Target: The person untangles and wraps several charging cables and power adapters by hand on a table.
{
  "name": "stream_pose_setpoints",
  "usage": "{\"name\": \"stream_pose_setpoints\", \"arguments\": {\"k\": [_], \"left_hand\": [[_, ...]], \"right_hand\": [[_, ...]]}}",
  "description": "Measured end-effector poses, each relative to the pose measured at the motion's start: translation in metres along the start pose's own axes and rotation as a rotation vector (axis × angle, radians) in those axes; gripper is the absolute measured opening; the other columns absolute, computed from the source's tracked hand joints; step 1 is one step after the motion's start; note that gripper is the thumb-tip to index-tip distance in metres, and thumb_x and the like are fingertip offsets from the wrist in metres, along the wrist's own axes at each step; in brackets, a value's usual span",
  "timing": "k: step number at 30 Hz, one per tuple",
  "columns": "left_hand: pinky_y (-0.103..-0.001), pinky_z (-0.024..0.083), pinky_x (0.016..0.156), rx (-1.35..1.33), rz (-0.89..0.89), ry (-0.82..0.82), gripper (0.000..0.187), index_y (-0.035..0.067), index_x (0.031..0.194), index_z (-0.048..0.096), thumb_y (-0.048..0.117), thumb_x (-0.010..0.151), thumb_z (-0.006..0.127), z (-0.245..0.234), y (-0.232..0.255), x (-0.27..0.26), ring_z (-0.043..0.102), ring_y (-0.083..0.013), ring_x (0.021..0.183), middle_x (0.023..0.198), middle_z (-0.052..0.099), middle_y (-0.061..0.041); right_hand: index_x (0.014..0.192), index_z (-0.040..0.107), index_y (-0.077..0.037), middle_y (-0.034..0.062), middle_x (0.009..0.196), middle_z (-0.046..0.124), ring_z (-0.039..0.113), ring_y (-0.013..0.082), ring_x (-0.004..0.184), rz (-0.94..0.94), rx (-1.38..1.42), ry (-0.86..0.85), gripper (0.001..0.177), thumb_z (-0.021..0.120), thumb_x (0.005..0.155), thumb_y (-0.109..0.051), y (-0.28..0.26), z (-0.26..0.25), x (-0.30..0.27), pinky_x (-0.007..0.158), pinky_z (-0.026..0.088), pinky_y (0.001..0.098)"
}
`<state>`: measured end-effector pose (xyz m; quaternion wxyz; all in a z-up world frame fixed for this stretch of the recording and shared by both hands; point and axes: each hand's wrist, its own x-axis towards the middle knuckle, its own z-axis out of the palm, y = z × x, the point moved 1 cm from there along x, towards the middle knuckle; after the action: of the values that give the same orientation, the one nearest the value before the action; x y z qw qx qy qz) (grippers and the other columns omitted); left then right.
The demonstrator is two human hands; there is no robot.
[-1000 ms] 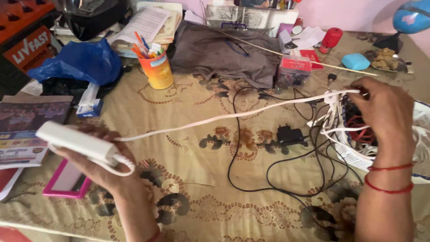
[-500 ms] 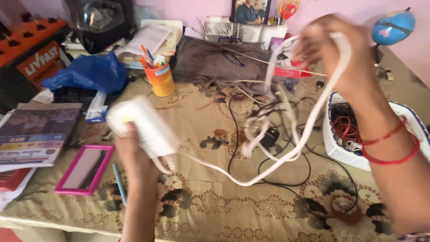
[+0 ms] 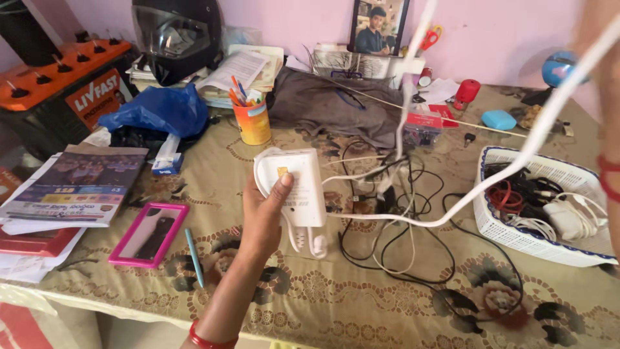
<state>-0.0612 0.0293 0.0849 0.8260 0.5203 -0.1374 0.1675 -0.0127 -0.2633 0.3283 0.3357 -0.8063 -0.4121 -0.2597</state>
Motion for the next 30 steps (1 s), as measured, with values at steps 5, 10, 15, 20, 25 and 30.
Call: {"name": "stream_pose_setpoints", "arguments": {"k": [5,10,15,20,25,30], "left_hand": [[-0.036,0.061,0.085,-0.02,-0.06,0.031,0.06,-0.003,0.138,0.051,0.024,0.09,0.075,0.005,-0.011,0.001,0.072,-0.0205,0.099,0.115,0.071,-0.015],[-0.036,0.062,0.085,-0.111,-0.141,0.082,0.06,0.003,0.139,0.047,0.021,0.088,0.074,0.015,-0.027,0.001,0.072,-0.019,0.1,0.115,0.07,-0.012],[-0.035,0.061,0.086,-0.056,-0.109,-0.035,0.058,-0.004,0.138,0.053,0.021,0.09,0.076,0.012,-0.035,0.0,0.072,-0.0197,0.098,0.113,0.072,-0.014],[-0.034,0.06,0.085,-0.058,-0.145,-0.047,0.059,-0.003,0.137,0.054,0.022,0.089,0.078,0.019,-0.042,0.0,0.072,-0.0185,0.096,0.112,0.073,-0.013],[-0.034,0.061,0.09,-0.013,-0.094,-0.121,0.06,-0.005,0.137,0.054,0.023,0.089,0.078,0.022,-0.036,0.002,0.072,-0.0183,0.101,0.115,0.073,-0.014],[-0.033,0.058,0.094,0.01,-0.064,-0.17,0.063,-0.005,0.14,0.052,0.022,0.09,0.079,0.032,-0.035,-0.001,0.07,-0.0176,0.107,0.12,0.071,-0.014]], "right_hand": [[0.122,0.059,-0.001,0.0133,0.104,0.069,0.072,0.0214,0.092,0.002,-0.022,-0.011,0.02,0.045,0.109,-0.006,-0.003,-0.002,0.008,0.079,0.06,0.03],[0.125,0.058,-0.004,0.0131,0.104,0.069,0.072,0.0215,0.09,0.025,-0.044,-0.008,0.022,0.046,0.108,-0.007,0.001,-0.003,-0.001,0.077,0.06,0.0306],[0.128,0.058,-0.006,0.013,0.104,0.07,0.073,0.0216,0.088,0.062,-0.083,-0.002,0.025,0.046,0.107,-0.007,0.005,-0.006,-0.013,0.075,0.06,0.0313],[0.132,0.058,-0.009,0.0129,0.104,0.07,0.073,0.0217,0.086,0.077,-0.107,-0.005,0.028,0.046,0.106,-0.007,0.009,-0.007,-0.017,0.073,0.06,0.032],[0.135,0.058,-0.011,0.0127,0.104,0.07,0.073,0.0218,0.085,0.09,-0.122,-0.026,0.032,0.047,0.105,-0.007,0.015,-0.007,-0.022,0.072,0.06,0.0327],[0.138,0.057,-0.014,0.0126,0.104,0.07,0.074,0.0219,0.083,0.115,-0.165,-0.07,0.036,0.047,0.104,-0.007,0.019,-0.005,-0.034,0.07,0.06,0.0333]]}}
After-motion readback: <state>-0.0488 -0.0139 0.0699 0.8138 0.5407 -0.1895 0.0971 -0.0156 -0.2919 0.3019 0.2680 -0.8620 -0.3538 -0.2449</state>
